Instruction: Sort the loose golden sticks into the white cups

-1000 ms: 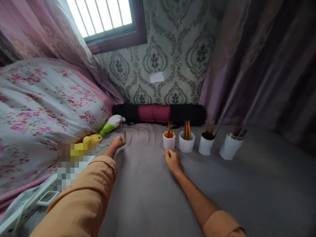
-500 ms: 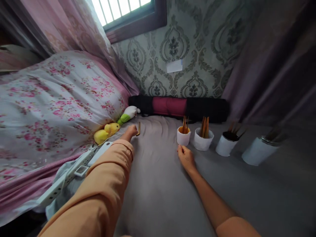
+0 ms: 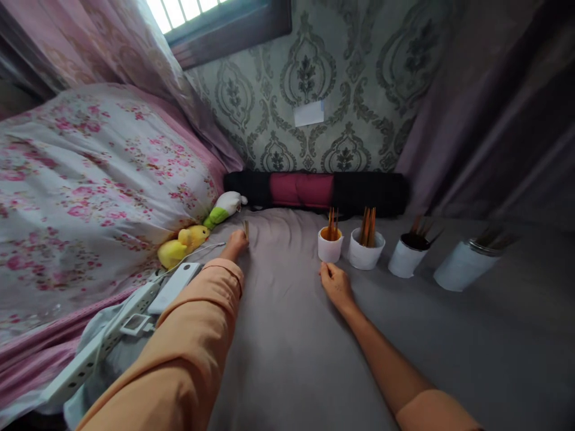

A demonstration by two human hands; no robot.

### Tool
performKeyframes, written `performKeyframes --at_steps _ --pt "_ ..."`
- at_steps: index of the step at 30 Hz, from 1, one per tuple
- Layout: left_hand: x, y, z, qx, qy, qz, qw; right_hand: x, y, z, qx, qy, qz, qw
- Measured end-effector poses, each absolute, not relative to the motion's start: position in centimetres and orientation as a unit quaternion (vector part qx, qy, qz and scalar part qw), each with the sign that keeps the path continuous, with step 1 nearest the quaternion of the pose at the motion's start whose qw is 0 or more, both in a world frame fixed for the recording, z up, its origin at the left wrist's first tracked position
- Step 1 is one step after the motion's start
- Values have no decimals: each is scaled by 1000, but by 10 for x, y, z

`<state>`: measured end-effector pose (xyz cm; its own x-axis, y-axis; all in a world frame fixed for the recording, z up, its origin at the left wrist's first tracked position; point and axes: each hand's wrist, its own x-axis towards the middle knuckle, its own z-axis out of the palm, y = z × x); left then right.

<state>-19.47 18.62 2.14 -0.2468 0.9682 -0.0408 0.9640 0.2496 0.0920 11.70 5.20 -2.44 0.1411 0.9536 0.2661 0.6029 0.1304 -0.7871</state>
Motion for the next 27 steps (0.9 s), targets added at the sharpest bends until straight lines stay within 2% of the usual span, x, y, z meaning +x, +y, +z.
performKeyframes --at_steps 27 --pt "-184 177 19 597 800 16 55 119 50 -25 -619 -616 197 445"
